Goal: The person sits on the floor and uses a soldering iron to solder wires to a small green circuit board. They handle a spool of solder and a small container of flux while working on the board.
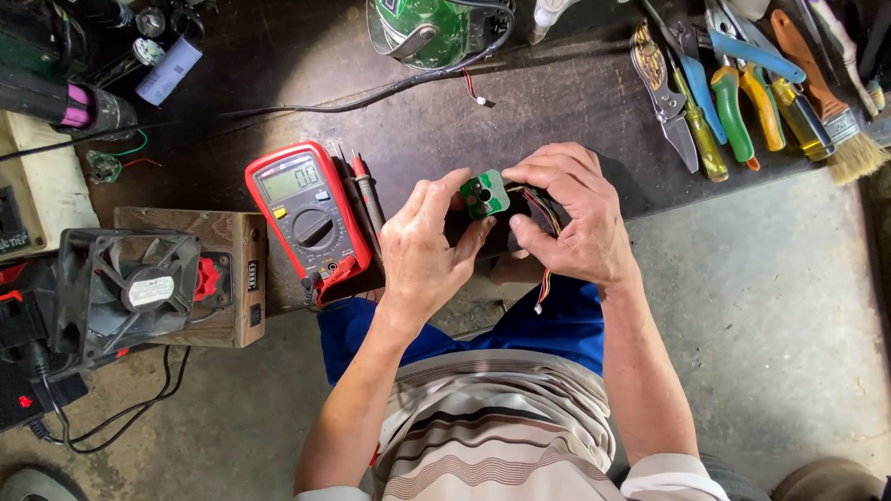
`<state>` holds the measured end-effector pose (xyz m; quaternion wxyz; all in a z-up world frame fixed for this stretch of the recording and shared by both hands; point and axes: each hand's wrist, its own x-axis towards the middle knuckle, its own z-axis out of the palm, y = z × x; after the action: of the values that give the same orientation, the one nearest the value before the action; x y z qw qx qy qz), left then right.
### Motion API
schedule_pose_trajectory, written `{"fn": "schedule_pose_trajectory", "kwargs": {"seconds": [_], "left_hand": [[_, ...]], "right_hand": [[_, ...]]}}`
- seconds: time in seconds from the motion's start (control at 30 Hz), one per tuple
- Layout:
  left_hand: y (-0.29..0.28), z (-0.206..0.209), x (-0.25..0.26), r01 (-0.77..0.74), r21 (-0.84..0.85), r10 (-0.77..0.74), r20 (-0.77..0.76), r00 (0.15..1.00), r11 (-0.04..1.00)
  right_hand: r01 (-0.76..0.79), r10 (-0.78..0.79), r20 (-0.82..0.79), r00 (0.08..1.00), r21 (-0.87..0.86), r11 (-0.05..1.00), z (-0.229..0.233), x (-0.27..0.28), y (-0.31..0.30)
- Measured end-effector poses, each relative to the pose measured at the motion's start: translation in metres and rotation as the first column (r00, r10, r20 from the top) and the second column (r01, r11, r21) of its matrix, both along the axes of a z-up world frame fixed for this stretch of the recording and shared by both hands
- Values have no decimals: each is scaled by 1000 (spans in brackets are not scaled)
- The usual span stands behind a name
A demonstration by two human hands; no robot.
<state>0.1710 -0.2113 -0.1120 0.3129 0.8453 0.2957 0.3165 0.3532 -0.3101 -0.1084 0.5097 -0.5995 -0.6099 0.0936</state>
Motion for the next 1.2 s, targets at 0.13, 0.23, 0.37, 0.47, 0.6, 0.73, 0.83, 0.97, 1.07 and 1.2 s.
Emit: {"fn": "schedule_pose_trajectory", "kwargs": {"seconds": [0.13, 0.23, 0.37, 0.47, 0.6, 0.73, 0.83, 0.97, 1.07, 1.2], "left_hand": [[0, 1, 1, 5, 2, -5, -13, 1000, 1000], [2, 2, 0, 14, -2, -14, -23, 1000, 1000], [3, 11, -4, 39, -92, -39, 1, 999, 995], [3, 9, -3, 32, -86, -32, -2, 999, 996], [2, 9, -1, 17, -75, -16, 2, 1000, 997], [3, 15, 1, 13, -79, -13, 2, 1000, 997], [2, 15, 2, 11, -79, -11, 7, 1000, 997], [2, 11, 2, -3, -55, 4, 16, 1000, 999], [0, 10, 3, -2, -49, 3, 31, 1000, 999], [0, 11, 3, -2, -38, 4, 36, 999, 999]], "right_hand": [[-13, 14, 44, 999, -22, 1000, 5, -3, 4], [1, 2, 75, 997, -39, 999, 4, -3, 4], [-4, 8, 57, 998, -65, 998, 5, -1, 5], [6, -3, 40, 999, -79, 997, 5, -2, 4], [7, -6, 13, 1000, -98, 995, 3, 1, -4], [164, -153, 165, 974, -59, 985, 5, -1, -32], [246, -219, 292, 931, -58, 968, -3, 5, -56], [217, -178, 316, 932, -91, 972, -4, 22, -65], [126, -41, 375, 926, -205, 971, 18, 35, -60], [80, 64, 435, 898, -305, 949, 9, 73, -53]]}}
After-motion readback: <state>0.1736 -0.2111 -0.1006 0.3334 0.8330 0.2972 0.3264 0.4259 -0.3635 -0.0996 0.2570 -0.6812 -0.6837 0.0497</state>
